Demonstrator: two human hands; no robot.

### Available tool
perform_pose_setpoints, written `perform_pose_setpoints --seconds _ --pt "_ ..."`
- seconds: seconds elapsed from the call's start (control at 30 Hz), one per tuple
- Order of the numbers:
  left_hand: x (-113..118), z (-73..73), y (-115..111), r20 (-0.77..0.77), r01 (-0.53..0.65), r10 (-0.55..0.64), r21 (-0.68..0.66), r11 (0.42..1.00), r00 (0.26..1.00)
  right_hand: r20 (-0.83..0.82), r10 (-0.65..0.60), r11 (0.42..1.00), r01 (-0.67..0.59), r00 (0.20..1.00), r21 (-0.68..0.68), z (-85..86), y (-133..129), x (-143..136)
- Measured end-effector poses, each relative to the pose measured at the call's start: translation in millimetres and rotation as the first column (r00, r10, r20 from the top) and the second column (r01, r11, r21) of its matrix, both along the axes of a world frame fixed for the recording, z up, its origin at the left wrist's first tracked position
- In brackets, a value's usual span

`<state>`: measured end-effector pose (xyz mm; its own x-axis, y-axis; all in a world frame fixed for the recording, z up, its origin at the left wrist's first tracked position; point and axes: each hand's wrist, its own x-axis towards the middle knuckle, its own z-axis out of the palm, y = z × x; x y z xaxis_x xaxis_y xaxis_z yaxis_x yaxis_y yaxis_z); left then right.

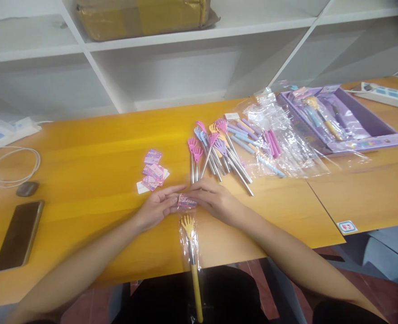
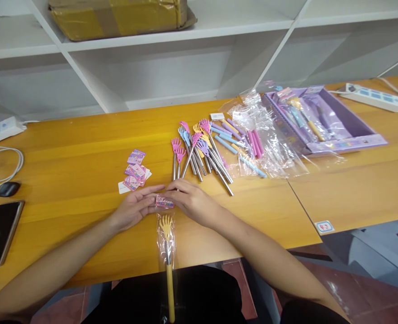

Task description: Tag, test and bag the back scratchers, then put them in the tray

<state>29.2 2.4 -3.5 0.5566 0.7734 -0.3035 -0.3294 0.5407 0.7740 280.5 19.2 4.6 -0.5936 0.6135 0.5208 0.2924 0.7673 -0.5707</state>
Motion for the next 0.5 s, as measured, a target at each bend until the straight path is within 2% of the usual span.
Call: perform_pose_setpoints --seconds 0.13,0.3,0.4,0.5 --pt "2.2 -3.6 -2.9 -0.084 -0.059 0.059 -0.003 0.998 0.995 0.027 0.027 1.000 -0.027 0.999 0.003 1.3 -2.3 -0.2" --pt "3.8 -9.3 -4.2 -0.181 -0.140 0.144 0.036 0.989 0.973 0.058 0.087 0.992 -0.092 0.995 0.081 10.5 -6.6 -3.4" --pt "6.3 -8.3 -4.4 -0.180 -0.170 0.177 0.054 0.984 0.968 0.028 0.062 0.995 -0.064 0.998 0.079 10.3 -9.2 -8.4" --pt "9.7 -4.3 -3.7 -0.158 -0.216 0.223 0.057 0.975 0.962 0.003 -0.017 0.999 0.017 1.000 0.031 5.7 -8.9 -12.4"
